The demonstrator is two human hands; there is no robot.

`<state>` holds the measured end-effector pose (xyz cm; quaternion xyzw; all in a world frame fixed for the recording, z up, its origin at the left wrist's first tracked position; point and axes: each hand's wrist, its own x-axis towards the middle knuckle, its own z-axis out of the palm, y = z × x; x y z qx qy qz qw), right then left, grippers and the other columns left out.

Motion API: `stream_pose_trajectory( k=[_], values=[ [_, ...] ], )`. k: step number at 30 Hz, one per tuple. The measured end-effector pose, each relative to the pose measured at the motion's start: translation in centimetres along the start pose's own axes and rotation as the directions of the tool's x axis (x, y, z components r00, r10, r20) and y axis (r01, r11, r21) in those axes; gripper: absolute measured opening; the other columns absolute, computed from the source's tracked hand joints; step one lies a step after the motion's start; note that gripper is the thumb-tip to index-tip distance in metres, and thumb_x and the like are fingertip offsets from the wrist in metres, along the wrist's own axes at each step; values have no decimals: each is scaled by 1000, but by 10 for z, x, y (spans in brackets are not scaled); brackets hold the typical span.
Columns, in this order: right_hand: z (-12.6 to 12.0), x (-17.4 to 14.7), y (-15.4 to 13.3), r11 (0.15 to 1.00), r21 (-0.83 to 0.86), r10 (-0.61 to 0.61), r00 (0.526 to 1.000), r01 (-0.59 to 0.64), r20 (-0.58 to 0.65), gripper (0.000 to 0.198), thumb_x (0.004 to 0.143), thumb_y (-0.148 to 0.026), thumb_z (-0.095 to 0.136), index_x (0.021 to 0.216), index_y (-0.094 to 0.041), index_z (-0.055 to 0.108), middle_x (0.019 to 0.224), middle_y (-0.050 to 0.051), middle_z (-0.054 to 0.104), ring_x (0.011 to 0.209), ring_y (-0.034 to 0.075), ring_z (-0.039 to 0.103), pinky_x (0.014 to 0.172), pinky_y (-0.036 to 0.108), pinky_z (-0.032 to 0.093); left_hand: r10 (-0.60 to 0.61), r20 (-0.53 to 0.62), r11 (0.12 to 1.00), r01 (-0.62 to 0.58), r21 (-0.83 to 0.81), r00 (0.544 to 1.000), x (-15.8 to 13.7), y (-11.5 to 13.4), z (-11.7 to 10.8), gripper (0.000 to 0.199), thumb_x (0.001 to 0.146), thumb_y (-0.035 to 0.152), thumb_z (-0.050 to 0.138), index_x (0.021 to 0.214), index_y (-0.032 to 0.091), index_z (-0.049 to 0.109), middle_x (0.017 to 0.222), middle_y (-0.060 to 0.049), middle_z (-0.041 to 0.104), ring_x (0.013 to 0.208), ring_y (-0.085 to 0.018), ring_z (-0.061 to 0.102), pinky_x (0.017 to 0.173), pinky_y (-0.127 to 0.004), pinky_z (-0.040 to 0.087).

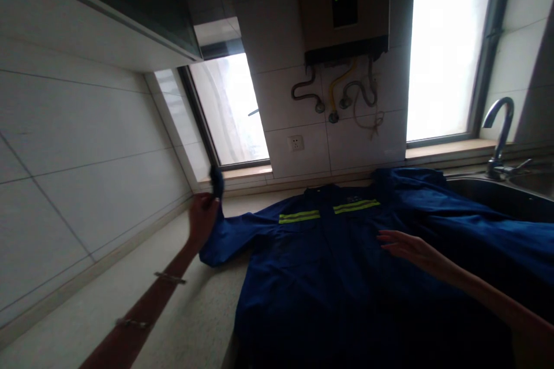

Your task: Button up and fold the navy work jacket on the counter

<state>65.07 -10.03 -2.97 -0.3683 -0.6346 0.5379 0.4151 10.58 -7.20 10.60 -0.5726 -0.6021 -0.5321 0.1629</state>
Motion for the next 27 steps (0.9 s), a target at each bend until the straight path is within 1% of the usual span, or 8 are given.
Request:
stream_pose_trajectory(
  k=[2,3,7,9,14,17,21,27],
  values=[
    [29,8,-4,976,196,90,995,-98,48,52,75,-48,62,121,-28,48,125,11,53,106,26,57,96,45,41,118,272,985,-78,-153,955,-47,53,34,22,80,22,47,101,15,48,85,0,63,69,-11,59,63,-22,48],
    [42,11,-3,943,284,161,984,-175,71,55,75,-50,60,122,-26,45,122,12,55,102,26,59,94,46,43,214,403,966,-133,-219,890,-77,77,47,28,80,18,43,108,17,48,98,-2,63,82,-13,61,73,-25,49],
    [71,22,14,855,371,375,926,-362,41,62,73,-53,60,122,-21,40,104,13,63,83,24,66,82,45,50,563,723,819,-386,-424,400,-187,137,75,54,75,8,41,127,20,42,130,-6,50,120,-16,45,103,-32,36],
    [73,29,23,899,261,364,932,-351,2,61,72,-51,62,121,-20,42,98,11,63,76,22,67,73,40,53,597,747,774,-454,-441,292,-218,145,76,59,75,12,46,133,16,37,138,-9,41,128,-20,36,107,-36,31],
    [68,44,28,942,-325,73,997,-80,-34,46,78,-38,55,119,-20,51,85,4,60,65,17,62,58,32,54,571,737,780,-518,-350,361,-230,147,78,46,82,23,49,127,14,45,131,-10,49,121,-21,44,104,-34,36],
    [66,50,19,736,-659,-141,987,154,74,44,73,-15,50,115,-23,60,105,7,59,84,18,61,78,34,51,603,702,749,-572,-335,379,-229,149,82,38,85,23,48,122,14,49,124,-9,55,114,-20,51,100,-32,40],
    [64,53,5,467,-792,-222,919,394,326,55,69,-6,50,117,-31,59,141,2,33,123,23,39,100,38,35,640,667,701,-644,-305,382,-234,153,88,33,86,24,48,117,12,51,119,-11,58,110,-22,53,96,-32,43],
    [65,57,12,193,-758,-289,774,624,564,31,89,-17,42,112,-25,60,118,3,58,120,20,40,97,37,37,668,685,599,-757,-261,292,-233,156,91,29,86,6,38,112,7,53,107,-15,63,100,-21,59,86,-31,48]
  ],
)
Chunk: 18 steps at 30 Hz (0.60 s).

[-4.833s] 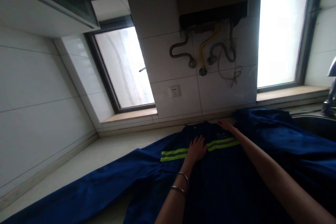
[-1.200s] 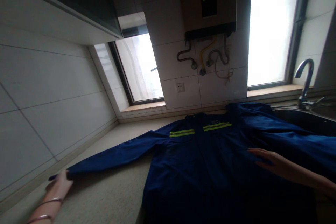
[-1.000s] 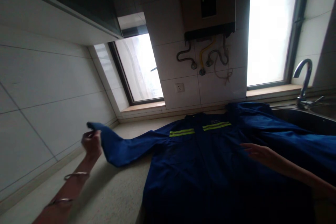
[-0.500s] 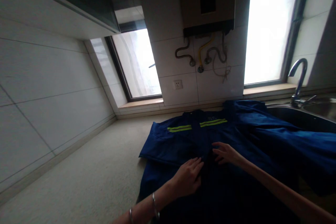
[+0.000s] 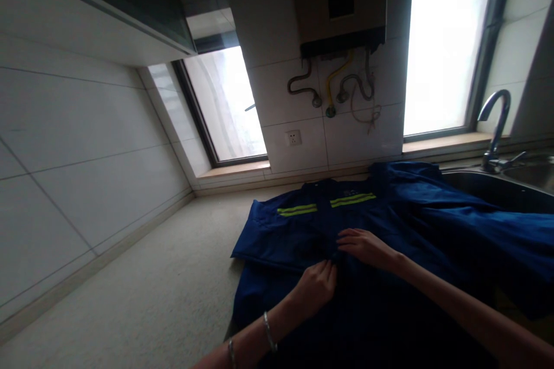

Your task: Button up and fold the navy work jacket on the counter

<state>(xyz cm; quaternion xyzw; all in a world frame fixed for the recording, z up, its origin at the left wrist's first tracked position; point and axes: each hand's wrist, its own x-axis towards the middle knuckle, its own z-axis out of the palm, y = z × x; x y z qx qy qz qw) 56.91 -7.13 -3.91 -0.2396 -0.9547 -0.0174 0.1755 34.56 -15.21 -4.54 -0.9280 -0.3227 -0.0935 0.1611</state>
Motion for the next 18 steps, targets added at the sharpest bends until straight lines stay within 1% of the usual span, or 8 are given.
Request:
stream_pose_trajectory(
  k=[2,4,6,8,12,15,17,18],
  values=[
    [7,-2,0,999,-50,-16,998,13,-53,29,91,-17,38,109,-21,60,108,5,61,113,19,45,92,35,40,53,-10,998,-53,29,999,-3,-1,-2,33,85,3,38,115,5,51,111,-17,61,106,-22,57,90,-31,46],
    [14,-4,0,995,-93,-30,996,22,-86,25,91,-16,38,100,-18,61,101,7,61,104,19,49,86,32,43,93,-17,995,-92,44,996,-6,-2,-3,34,85,4,38,117,3,50,115,-18,59,110,-22,55,93,-30,45],
    [19,-5,0,991,-134,-39,995,26,-92,24,91,-15,37,90,-16,61,93,8,60,95,19,50,80,30,44,107,-21,993,-106,48,994,-9,-3,-2,35,86,6,38,119,4,49,117,-17,58,111,-22,54,94,-30,44],
    [21,-6,0,986,-167,-38,995,23,-87,23,90,-13,37,85,-15,59,89,7,58,89,18,50,77,29,45,107,-26,993,-106,48,994,-11,-3,2,36,87,7,37,121,5,49,119,-15,58,113,-21,53,95,-29,44],
    [21,-8,-1,982,-183,-61,995,44,-85,22,90,-13,38,86,-16,59,88,7,58,83,16,51,77,28,44,96,-37,995,-95,25,995,-12,-2,8,36,88,8,34,120,7,50,119,-12,58,113,-20,53,96,-28,44],
    [22,-9,0,984,-165,-81,990,62,-112,22,90,-14,39,88,-16,61,90,6,59,84,15,53,78,27,45,68,-12,997,-68,-34,998,-10,0,5,34,88,10,36,119,10,51,117,-11,59,112,-19,53,96,-27,44],
    [24,-10,1,985,-157,-85,988,64,-127,20,89,-15,41,89,-17,61,91,6,60,86,14,54,78,27,45,13,0,998,-13,-67,1000,-7,2,0,36,87,11,37,121,10,50,117,-10,59,112,-19,52,98,-28,41],
    [25,-10,1,986,-157,-82,987,61,-135,19,89,-15,42,89,-17,61,92,6,61,86,15,55,78,27,46,-32,-2,997,32,-77,999,-4,3,-1,39,86,13,39,124,10,47,120,-11,56,114,-20,50,101,-30,39]
  ],
)
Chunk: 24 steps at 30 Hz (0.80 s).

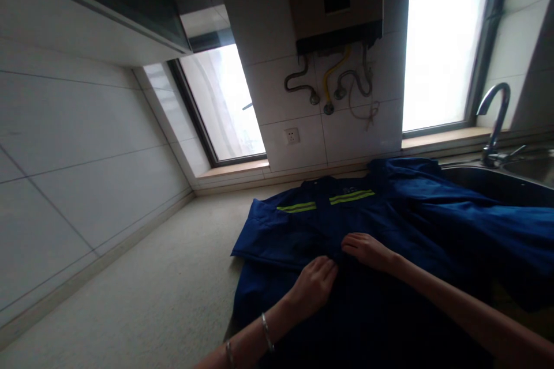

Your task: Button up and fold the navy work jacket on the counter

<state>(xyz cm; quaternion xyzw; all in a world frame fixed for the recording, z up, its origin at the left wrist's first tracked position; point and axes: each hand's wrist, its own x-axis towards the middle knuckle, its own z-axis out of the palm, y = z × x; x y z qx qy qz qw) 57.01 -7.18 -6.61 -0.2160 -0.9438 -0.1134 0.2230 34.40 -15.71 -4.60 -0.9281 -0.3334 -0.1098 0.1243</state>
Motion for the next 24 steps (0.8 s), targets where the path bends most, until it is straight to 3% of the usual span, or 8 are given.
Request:
stream_pose_trajectory(
  k=[3,5,9,12,14,19,21,24],
  values=[
    [2,-1,1,1000,7,-2,999,2,-41,20,88,-15,43,93,-17,62,95,5,63,88,15,57,79,29,47,-137,-16,990,137,-33,990,9,1,0,60,80,17,47,137,6,29,138,-15,39,129,-25,32,108,-37,30],
    [1,-1,2,999,39,-9,996,13,-86,22,89,-14,42,95,-18,62,96,6,64,88,15,59,79,29,48,-161,4,983,161,-92,987,15,-3,2,67,77,17,50,138,6,27,144,-15,28,134,-27,22,110,-40,25],
    [-14,3,-1,979,200,88,962,-36,-259,21,89,-18,44,97,-19,63,93,6,67,86,15,61,79,29,50,-163,7,924,155,-350,987,24,-18,-8,56,78,7,42,134,12,38,141,-9,37,131,-19,31,110,-35,27],
    [-38,13,-3,906,396,305,876,-147,-373,20,86,-25,51,101,-22,64,96,5,67,90,17,62,82,31,50,-214,-101,796,114,-594,972,36,-31,-35,48,84,9,36,130,17,43,132,-6,49,122,-16,44,105,-31,34],
    [-60,23,-3,826,526,440,815,-203,-377,20,85,-29,54,100,-22,65,96,4,68,90,18,63,81,31,51,-255,-154,701,72,-709,955,47,-39,-57,40,89,17,35,126,18,49,122,-5,57,112,-17,53,99,-31,40],
    [-118,44,8,680,683,640,671,-267,-375,18,75,-36,65,83,-21,70,82,2,70,76,19,66,70,29,54,-375,-166,516,56,-854,912,79,-52,-103,34,89,32,43,116,19,60,104,-3,67,94,-18,61,85,-28,47],
    [-134,47,12,674,685,645,671,-275,-366,18,73,-36,66,82,-21,71,83,2,71,75,19,66,67,28,54,-365,-187,466,5,-885,912,87,-56,-115,31,87,32,48,112,20,63,106,-2,66,98,-19,59,88,-28,45],
    [-148,47,15,715,640,600,717,-281,-356,18,75,-35,65,85,-21,72,86,2,71,78,19,66,69,28,54,-375,-201,382,-47,-923,905,93,-61,-124,29,82,31,57,107,20,66,107,-4,66,100,-19,59,89,-28,44]
  ],
)
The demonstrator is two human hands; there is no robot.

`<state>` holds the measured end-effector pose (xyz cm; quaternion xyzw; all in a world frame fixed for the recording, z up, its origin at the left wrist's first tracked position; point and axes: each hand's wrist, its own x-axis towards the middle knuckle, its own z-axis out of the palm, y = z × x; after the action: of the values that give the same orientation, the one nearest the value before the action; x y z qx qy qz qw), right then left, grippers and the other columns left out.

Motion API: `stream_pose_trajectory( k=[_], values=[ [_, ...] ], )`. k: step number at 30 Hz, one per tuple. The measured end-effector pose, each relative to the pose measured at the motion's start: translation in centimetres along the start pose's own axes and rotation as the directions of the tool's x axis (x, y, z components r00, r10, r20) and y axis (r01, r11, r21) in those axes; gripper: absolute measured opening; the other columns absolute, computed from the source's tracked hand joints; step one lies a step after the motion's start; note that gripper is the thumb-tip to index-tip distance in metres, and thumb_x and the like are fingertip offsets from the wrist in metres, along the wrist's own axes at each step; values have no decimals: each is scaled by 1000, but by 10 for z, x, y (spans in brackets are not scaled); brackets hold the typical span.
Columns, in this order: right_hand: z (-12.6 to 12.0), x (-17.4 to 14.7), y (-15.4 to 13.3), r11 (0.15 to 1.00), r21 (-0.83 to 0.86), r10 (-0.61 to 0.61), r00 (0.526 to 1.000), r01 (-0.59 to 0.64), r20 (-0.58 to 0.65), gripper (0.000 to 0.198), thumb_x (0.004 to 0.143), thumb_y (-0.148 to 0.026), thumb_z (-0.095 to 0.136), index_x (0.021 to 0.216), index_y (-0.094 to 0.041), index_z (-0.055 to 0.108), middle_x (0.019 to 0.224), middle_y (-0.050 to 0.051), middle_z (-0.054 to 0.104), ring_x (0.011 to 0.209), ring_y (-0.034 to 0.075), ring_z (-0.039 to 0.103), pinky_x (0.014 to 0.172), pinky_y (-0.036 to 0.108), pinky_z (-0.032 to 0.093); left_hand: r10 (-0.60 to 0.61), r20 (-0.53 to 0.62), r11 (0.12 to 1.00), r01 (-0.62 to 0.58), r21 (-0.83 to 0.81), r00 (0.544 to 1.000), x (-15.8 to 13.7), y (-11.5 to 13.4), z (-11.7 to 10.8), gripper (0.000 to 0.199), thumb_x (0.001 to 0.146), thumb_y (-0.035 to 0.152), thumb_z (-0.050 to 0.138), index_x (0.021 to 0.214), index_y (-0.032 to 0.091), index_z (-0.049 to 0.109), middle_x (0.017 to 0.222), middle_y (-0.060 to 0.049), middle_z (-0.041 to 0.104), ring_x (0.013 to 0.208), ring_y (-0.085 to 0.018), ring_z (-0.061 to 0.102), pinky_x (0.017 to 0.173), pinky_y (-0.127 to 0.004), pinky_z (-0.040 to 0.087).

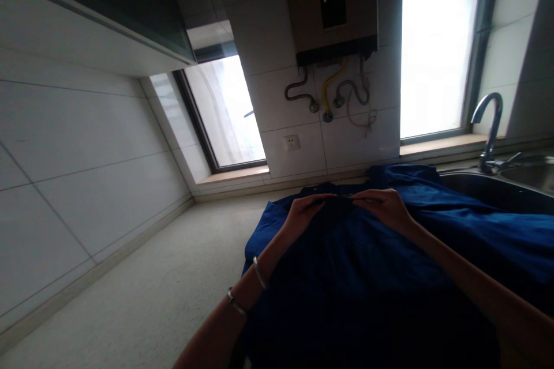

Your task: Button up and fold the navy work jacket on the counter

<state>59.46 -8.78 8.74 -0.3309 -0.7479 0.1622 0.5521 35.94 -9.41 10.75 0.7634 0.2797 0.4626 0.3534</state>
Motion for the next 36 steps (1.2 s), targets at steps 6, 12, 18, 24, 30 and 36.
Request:
stream_pose_trajectory(
  k=[6,12,18,24,30,36],
  values=[
    [-7,-1,1,998,-68,-13,1000,13,-1,18,77,-34,62,87,-22,72,87,1,71,79,20,67,70,29,55,-124,-112,986,110,-127,986,4,-10,-5,31,69,29,70,98,17,70,84,-3,70,75,-15,63,69,-24,48],
    [-13,-3,-4,996,-12,-85,993,86,82,18,79,-32,62,90,-23,72,90,1,71,82,19,66,73,29,55,-134,-101,985,122,-121,986,-4,-2,-13,30,65,31,73,91,15,73,89,-7,71,81,-20,65,77,-30,51],
    [-12,-11,-6,977,31,-215,965,213,151,16,83,-27,58,90,-24,71,93,0,70,88,18,65,79,30,54,22,25,996,-20,-90,999,-17,5,-20,19,71,30,68,62,13,70,94,-14,69,87,-23,65,83,-35,50],
    [-5,-14,-3,962,29,-271,944,271,185,17,84,-25,55,90,-25,72,94,-1,70,92,19,64,83,31,53,0,-95,999,5,45,995,-17,-4,-20,21,73,22,64,93,19,69,93,-9,68,86,-17,63,79,-29,49],
    [6,-5,-7,956,12,-289,932,294,217,20,86,-28,53,93,-25,71,96,2,70,92,18,64,82,32,54,59,79,905,-87,417,995,-12,21,-8,45,69,25,68,113,24,61,104,-5,61,86,-15,58,74,-26,48],
    [12,-7,-4,989,136,-80,975,52,208,35,82,-33,58,115,-23,61,110,3,65,99,21,61,90,36,51,-29,22,845,13,535,999,5,19,-55,16,70,30,68,76,16,73,76,-3,66,70,-13,59,63,-23,44]
  ],
)
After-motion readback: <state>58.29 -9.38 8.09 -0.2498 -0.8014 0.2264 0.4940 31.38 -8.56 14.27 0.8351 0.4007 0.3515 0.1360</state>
